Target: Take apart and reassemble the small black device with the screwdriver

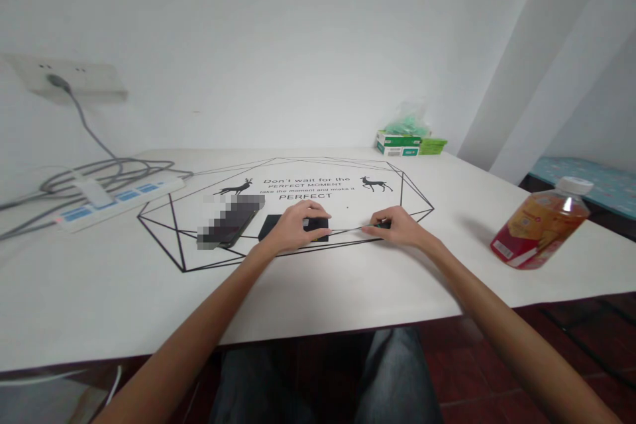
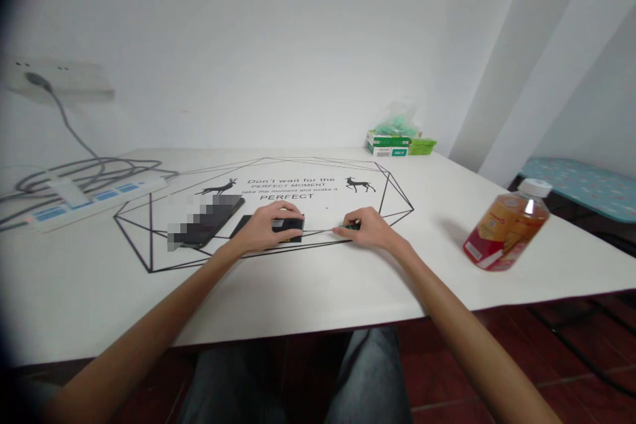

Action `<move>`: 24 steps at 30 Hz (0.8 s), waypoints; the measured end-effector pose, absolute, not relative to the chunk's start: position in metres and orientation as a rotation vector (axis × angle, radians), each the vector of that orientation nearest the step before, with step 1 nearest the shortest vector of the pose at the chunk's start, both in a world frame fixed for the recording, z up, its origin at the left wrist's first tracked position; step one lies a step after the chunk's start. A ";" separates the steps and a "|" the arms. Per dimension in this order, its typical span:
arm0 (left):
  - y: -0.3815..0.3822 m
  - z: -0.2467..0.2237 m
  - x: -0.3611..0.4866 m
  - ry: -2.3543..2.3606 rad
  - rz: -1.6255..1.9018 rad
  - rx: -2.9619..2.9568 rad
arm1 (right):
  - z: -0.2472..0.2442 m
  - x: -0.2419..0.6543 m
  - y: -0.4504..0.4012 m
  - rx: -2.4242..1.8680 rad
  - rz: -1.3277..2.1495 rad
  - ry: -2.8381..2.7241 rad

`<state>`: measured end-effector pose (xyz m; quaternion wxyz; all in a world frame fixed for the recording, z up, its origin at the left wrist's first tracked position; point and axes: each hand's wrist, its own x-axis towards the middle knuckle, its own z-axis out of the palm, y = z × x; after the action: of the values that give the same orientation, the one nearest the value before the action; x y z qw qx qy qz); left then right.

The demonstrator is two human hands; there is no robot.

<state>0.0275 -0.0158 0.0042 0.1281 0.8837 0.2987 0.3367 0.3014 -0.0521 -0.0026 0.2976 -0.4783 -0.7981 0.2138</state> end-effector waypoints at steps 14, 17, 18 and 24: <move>-0.016 -0.006 0.037 0.869 0.953 2.591 | -0.002 0.304 -0.049 -1.281 0.522 -2.094; -0.012 -0.004 0.039 0.933 0.940 2.664 | -0.001 0.306 -0.048 -1.267 0.507 -2.067; -0.010 -0.002 0.041 0.964 0.922 2.700 | 0.000 0.307 -0.048 -1.271 0.493 -2.050; 0.013 0.016 0.077 1.216 0.545 2.857 | 0.002 0.314 -0.045 -1.393 0.384 -1.938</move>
<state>0.0772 0.0128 0.0161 -0.0055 0.9062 0.3858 0.1730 0.3141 -0.0450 0.0018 0.3540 -0.5388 -0.7498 0.1486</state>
